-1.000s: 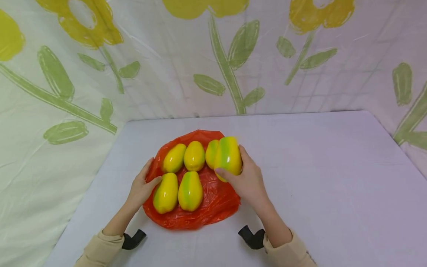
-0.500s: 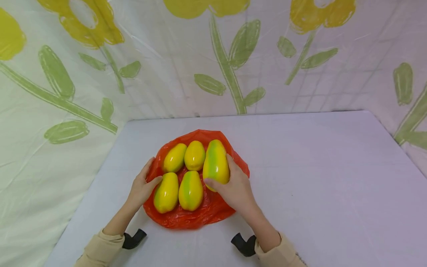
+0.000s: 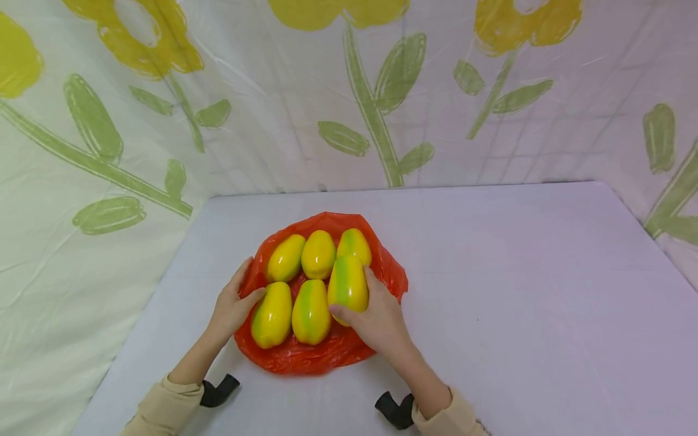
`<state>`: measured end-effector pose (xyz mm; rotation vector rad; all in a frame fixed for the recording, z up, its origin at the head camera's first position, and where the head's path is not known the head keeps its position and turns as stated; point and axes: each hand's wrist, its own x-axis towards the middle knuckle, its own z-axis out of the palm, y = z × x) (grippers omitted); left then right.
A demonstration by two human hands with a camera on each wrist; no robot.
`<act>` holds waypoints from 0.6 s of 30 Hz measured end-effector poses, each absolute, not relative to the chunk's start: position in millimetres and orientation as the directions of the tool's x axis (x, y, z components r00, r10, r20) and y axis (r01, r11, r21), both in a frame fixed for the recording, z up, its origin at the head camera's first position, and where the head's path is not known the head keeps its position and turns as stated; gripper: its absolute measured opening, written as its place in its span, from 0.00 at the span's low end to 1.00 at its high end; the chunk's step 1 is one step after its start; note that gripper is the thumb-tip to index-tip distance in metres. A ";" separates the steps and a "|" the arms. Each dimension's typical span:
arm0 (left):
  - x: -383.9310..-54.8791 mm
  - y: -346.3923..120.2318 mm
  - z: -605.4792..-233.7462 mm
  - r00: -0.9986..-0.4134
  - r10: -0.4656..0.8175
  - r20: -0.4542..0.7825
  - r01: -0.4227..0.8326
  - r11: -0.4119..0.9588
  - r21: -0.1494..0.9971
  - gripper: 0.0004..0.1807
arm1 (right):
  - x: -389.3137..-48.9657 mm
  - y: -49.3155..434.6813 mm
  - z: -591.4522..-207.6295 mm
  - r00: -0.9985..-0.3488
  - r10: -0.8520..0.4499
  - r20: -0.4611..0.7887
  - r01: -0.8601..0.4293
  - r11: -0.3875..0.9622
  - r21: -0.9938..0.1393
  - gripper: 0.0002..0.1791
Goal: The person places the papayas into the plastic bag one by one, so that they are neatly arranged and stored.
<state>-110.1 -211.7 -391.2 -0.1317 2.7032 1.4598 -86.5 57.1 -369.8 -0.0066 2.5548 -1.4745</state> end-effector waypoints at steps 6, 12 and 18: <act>-110.2 -212.1 -391.9 -0.993 -0.046 -0.106 -0.114 0.546 0.830 0.37 | -85.1 52.0 -377.1 -0.979 -0.106 -0.171 0.092 0.521 -0.848 0.52; -110.2 -211.3 -391.4 -0.993 -0.049 -0.103 -0.113 0.545 0.831 0.37 | -83.0 49.5 -380.1 -0.979 -0.111 -0.172 0.093 0.506 -0.857 0.51; -109.8 -211.2 -391.0 -0.993 -0.047 -0.104 -0.113 0.542 0.833 0.37 | -82.0 48.8 -384.6 -0.979 -0.117 -0.170 0.086 0.516 -0.852 0.51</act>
